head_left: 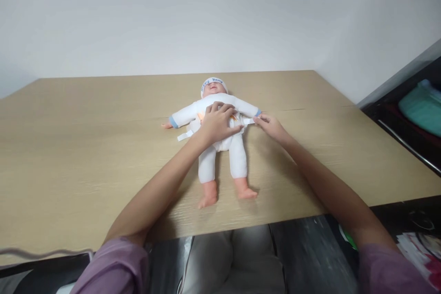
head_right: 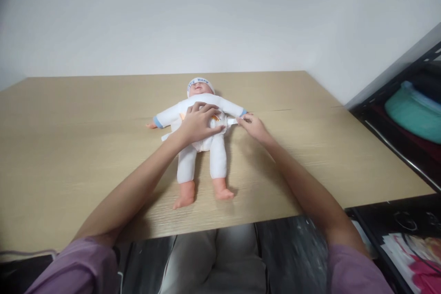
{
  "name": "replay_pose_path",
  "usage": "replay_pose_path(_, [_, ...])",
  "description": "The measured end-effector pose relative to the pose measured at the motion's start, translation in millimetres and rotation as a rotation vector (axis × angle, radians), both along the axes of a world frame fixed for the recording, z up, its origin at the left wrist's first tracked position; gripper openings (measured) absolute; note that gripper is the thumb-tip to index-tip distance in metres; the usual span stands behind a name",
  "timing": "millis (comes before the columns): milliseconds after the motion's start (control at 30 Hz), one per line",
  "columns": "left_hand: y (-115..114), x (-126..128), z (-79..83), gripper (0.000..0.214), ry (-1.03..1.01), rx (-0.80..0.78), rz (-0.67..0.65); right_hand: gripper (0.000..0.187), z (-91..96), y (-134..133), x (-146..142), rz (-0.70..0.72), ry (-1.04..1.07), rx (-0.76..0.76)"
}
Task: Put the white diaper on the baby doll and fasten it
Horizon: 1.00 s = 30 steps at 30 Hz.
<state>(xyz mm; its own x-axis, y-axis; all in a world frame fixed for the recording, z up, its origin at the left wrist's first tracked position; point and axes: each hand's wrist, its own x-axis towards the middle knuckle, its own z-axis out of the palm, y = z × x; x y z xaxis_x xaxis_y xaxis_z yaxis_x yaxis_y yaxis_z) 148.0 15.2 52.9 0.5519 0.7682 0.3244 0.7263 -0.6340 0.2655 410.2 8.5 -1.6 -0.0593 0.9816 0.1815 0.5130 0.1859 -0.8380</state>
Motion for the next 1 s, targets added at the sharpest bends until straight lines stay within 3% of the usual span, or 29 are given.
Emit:
replay_pose_path(133, [-1.4, 0.9, -0.8, 0.059, -0.014, -0.027, 0.004, 0.049, 25.9, 13.2, -29.2, 0.126, 0.065, 0.066])
replay_pose_path(267, [3.5, -3.0, -2.1, 0.09, -0.116, -0.111, 0.016, 0.044, 38.0, 23.1, -65.9, 0.226, -0.056, 0.1])
replay_pose_path(367, [12.6, -13.1, -0.7, 0.103, -0.213, -0.207, -0.051, 0.039, 33.7, 14.2, -78.7, 0.2, -0.051, 0.213])
replay_pose_path(433, [17.7, -23.4, 1.0, 0.108, -0.323, -0.283, -0.168, 0.036, 25.8, -0.5, -79.0, 0.166, -0.041, 0.359])
replay_pose_path(533, [17.1, -43.7, -1.7, 0.093, -0.54, -0.354, -0.298, 0.043, 11.1, -25.7, -72.7, 0.227, -0.117, 0.529])
replay_pose_path(667, [4.0, -82.6, -28.2, 0.055, -0.673, -0.257, -0.134, 0.059, -2.8, -39.8, -62.5, 0.335, -0.206, 0.51])
replay_pose_path(833, [-4.0, -136.3, -72.6, 0.058, -0.661, -0.134, 0.133, 0.061, -5.3, -33.0, -55.8, 0.327, -0.243, 0.51])
replay_pose_path(900, [-5.4, -148.3, -78.3, 0.046, -0.573, -0.119, 0.246, 0.058, -0.1, -34.0, -57.8, 0.309, -0.261, 0.532])
replay_pose_path(1000, [-9.5, -152.9, -74.3, 0.031, -0.361, -0.125, 0.341, 0.048, 16.8, -39.7, -70.9, 0.222, -0.285, 0.57])
